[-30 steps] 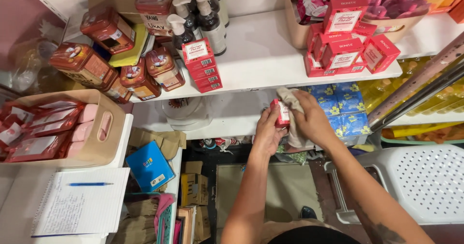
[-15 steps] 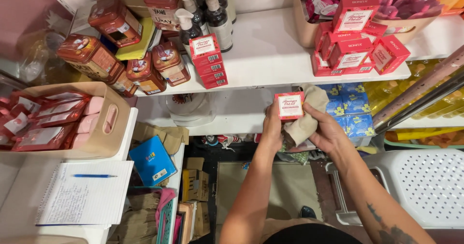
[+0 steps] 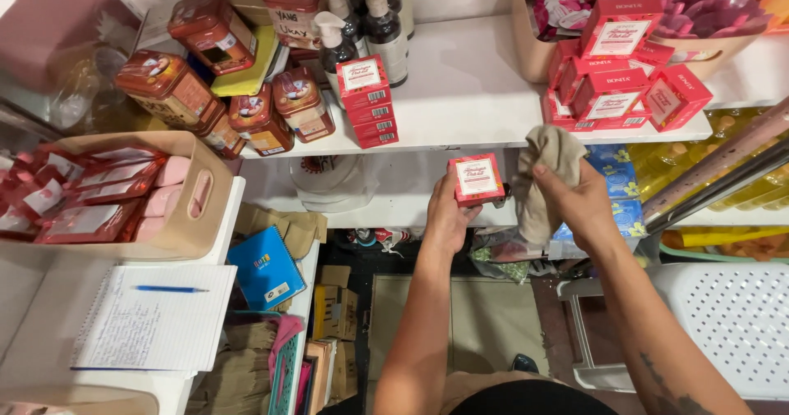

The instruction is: Wiping and organizing various beauty products on a shelf.

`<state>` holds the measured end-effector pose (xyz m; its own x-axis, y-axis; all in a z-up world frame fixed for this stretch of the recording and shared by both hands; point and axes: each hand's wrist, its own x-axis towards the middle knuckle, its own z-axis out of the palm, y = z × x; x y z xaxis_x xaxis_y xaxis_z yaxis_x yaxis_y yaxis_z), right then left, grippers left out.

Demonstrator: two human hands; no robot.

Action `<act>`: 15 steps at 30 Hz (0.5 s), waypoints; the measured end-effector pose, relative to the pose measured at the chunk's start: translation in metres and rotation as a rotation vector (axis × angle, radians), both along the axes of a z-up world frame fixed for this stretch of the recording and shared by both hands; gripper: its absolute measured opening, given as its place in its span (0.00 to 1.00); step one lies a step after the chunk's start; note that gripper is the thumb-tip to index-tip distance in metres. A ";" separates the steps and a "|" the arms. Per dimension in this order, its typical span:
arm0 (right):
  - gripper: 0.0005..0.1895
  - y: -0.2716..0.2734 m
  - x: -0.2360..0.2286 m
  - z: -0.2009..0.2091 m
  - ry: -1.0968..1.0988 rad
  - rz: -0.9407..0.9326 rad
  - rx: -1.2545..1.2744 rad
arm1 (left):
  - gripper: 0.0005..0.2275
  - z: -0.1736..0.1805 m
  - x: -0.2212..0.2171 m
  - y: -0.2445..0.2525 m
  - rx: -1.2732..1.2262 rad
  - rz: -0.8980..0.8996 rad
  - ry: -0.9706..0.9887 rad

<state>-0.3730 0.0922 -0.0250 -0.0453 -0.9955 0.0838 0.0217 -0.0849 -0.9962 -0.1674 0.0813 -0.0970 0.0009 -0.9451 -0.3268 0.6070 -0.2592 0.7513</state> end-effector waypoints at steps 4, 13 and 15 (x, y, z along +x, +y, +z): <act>0.18 0.009 0.035 0.022 0.406 0.008 0.063 | 0.23 -0.019 0.003 -0.002 -0.012 0.011 0.129; 0.26 0.013 0.104 0.019 0.914 0.118 -0.564 | 0.21 -0.014 0.017 0.009 -0.085 -0.022 0.119; 0.21 0.014 0.108 0.040 0.946 0.105 -0.256 | 0.20 0.016 0.018 0.022 0.025 -0.029 0.068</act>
